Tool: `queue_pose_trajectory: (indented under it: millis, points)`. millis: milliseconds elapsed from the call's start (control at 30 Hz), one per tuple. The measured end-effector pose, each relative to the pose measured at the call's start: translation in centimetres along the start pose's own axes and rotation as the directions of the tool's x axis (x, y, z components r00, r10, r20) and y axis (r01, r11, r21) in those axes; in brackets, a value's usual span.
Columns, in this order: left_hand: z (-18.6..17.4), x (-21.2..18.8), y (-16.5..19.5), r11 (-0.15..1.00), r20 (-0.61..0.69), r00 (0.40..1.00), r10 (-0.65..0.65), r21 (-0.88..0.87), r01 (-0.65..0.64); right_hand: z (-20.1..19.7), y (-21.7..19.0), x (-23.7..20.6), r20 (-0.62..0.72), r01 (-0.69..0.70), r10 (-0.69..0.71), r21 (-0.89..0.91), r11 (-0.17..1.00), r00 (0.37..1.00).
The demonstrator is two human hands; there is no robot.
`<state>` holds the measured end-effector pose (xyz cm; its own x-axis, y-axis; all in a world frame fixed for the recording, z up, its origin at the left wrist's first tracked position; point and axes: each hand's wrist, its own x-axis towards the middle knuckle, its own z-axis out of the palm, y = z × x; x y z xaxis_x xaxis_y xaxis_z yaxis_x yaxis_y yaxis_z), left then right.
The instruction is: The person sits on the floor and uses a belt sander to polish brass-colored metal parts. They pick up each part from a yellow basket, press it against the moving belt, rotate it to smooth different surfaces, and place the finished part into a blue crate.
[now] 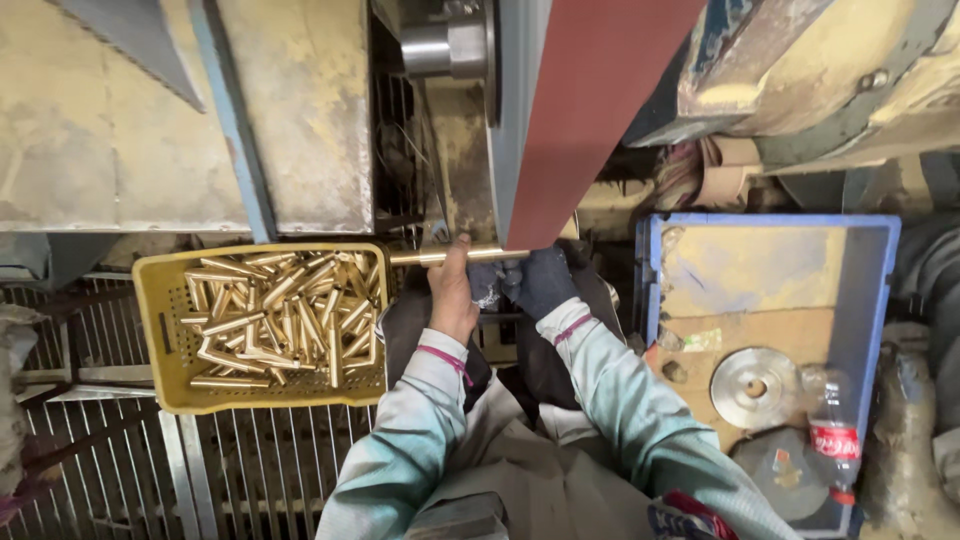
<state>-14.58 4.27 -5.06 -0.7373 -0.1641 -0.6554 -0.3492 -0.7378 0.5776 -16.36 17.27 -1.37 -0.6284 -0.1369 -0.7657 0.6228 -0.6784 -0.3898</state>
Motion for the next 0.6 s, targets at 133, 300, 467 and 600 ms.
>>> queue_pose_trajectory:
  millis: [133,300,467,600]
  points:
    - [0.0,-0.6,0.7,1.0,0.026,1.0,-0.002,-0.025,0.003,1.2,0.2,-0.9,-0.01,0.031,-0.031,-0.029,0.999,0.999]
    - [0.7,-2.9,2.4,1.0,-0.021,1.0,-0.021,0.017,0.021,2.1,1.1,-2.9,0.072,0.039,-0.041,0.028,0.999,0.997]
    - [-1.3,-8.0,3.0,0.998,0.035,0.998,-0.054,-0.03,0.055,0.2,2.7,-7.9,0.085,-0.003,0.001,0.028,1.0,0.996]
    - [-5.4,-16.1,0.9,0.973,0.175,0.966,0.188,0.098,-0.208,-3.1,4.4,-15.4,0.341,0.511,-0.388,-0.449,0.732,0.856]
